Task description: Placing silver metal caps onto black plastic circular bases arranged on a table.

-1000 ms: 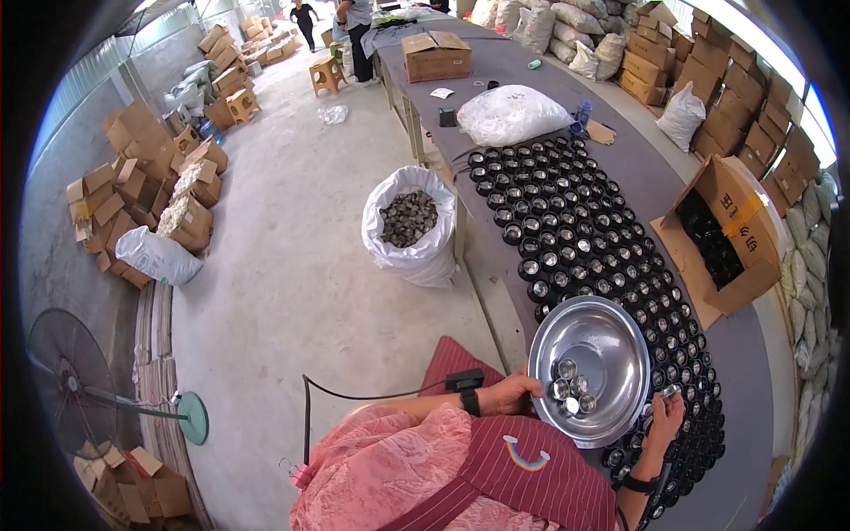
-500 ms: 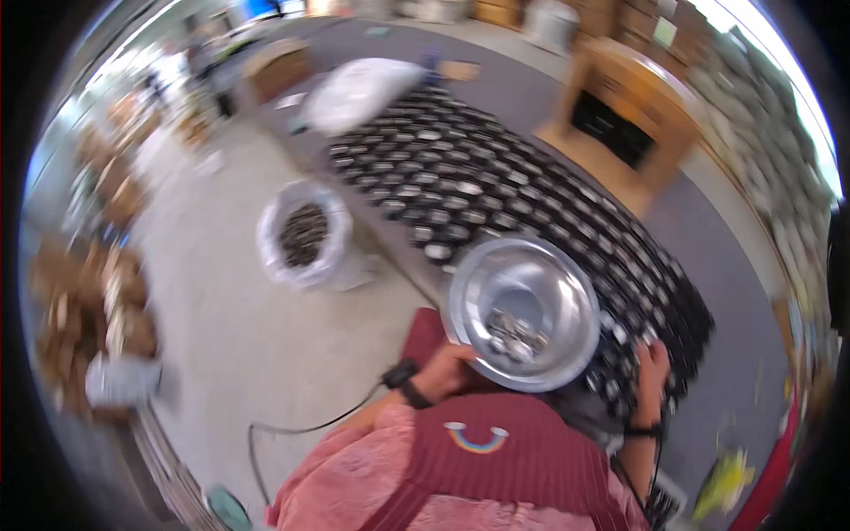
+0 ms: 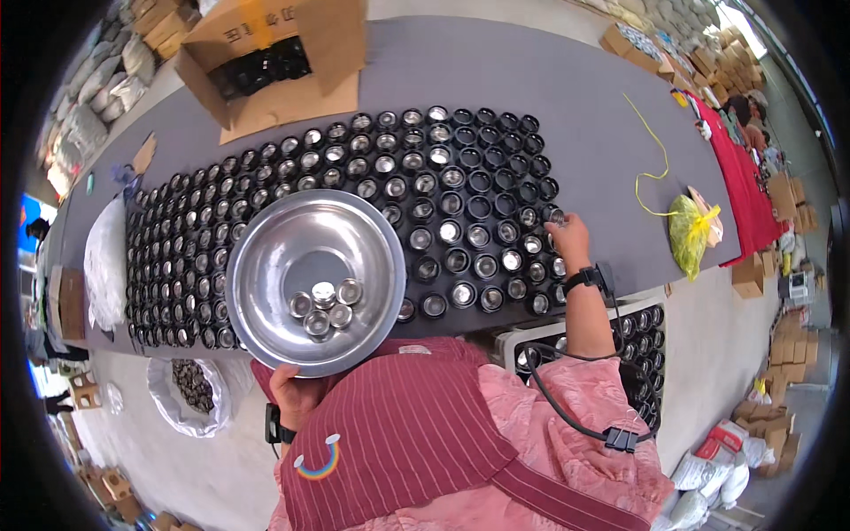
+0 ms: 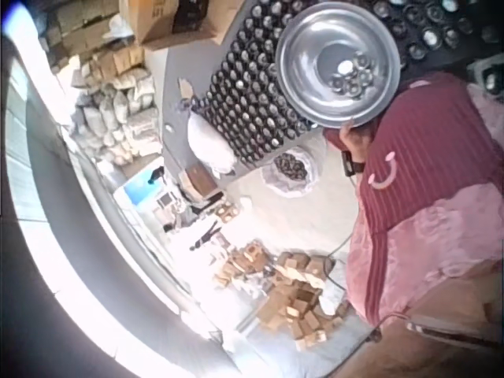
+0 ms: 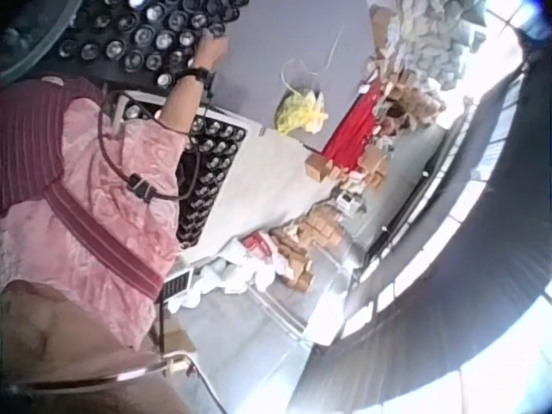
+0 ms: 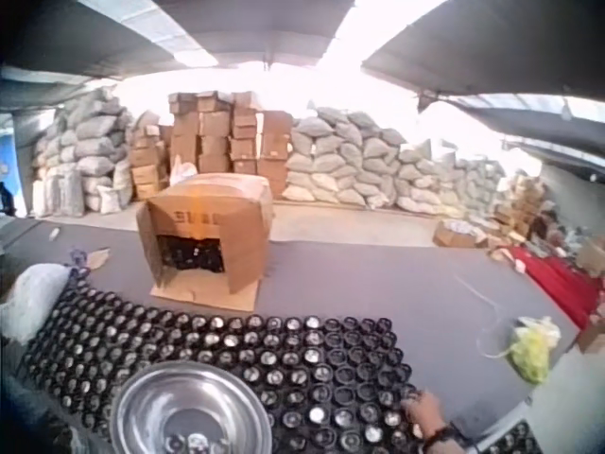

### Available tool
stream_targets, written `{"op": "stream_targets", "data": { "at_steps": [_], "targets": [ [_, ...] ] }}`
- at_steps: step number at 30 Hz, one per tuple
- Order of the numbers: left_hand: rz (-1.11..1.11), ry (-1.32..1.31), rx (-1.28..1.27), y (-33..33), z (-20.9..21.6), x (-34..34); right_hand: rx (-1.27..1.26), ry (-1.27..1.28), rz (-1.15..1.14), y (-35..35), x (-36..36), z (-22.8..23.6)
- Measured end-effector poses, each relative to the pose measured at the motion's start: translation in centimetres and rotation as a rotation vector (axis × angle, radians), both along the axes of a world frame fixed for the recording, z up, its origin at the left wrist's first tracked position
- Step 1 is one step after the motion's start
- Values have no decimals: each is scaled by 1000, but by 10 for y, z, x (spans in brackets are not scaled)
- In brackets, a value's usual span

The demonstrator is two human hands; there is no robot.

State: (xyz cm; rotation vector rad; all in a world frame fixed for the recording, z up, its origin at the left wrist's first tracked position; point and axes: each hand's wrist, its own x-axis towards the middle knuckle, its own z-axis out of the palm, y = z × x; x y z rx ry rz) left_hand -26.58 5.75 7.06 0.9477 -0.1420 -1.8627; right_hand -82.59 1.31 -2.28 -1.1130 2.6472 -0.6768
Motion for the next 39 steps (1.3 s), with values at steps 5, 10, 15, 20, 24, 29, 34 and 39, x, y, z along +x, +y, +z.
{"op": "stream_targets", "data": {
  "at_steps": [5, 10, 15, 20, 24, 29, 34, 39],
  "targets": [
    [-12, -59, 32, -17, 23, -31, 115, -12, -55, -12, -44, -19],
    [21, -144, -7, -25, -1, -28, 171, 18, -3, -28, -52, -30],
    [73, -113, 37, -31, -24, -18, 30, -157, -153, -31, -81, -59],
    [70, -99, 70, -35, -14, -31, -348, -912, -354, -52, -104, -69],
    [46, -136, 82, -42, 5, -52, -409, -844, -359, -78, -112, -82],
    [42, -154, 81, -47, 2, -56, -308, -344, -200, -103, -119, -92],
    [45, -170, 78, -45, 1, -55, -289, -325, -123, -109, -104, -84],
    [63, -236, 75, -47, -1, -56, -253, -234, -76, -118, -79, -84]
  ]
}}
